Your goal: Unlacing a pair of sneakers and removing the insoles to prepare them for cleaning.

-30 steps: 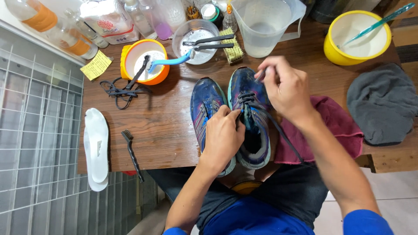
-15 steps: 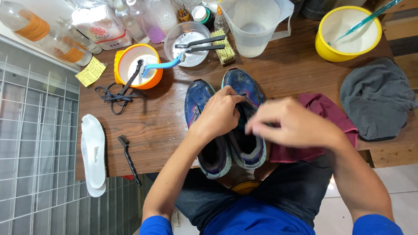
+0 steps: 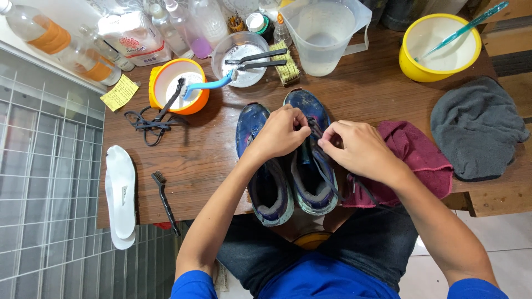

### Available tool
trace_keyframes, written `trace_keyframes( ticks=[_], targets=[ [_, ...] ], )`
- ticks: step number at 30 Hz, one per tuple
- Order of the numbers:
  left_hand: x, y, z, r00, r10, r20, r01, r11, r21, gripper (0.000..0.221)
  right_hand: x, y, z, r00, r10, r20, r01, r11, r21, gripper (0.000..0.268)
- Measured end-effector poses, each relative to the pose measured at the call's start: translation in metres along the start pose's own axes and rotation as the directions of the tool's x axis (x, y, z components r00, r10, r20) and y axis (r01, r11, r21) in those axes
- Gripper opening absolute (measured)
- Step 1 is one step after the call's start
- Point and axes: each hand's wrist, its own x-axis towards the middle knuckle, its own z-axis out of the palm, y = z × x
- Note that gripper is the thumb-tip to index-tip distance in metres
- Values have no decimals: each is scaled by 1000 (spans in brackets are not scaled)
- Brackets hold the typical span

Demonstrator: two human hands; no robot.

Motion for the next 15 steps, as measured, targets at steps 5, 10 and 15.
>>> trace_keyframes(
  ticks=[5, 10, 15],
  targets=[
    [2, -7, 2, 998, 10, -59, -12, 999, -37, 16, -14, -39, -39, 953, -212, 215, 50, 812, 581, 19],
    [-6, -1, 4, 995, 46, -87, -50, 998, -42, 15, 8, -10, -10, 962, -185, -200, 249, 897, 366, 12],
    [-7, -1, 5, 985, 72, -154, -79, 996, -41, 11, 19, 5, 25, 959, -70, -274, 158, 937, 313, 15]
  ],
)
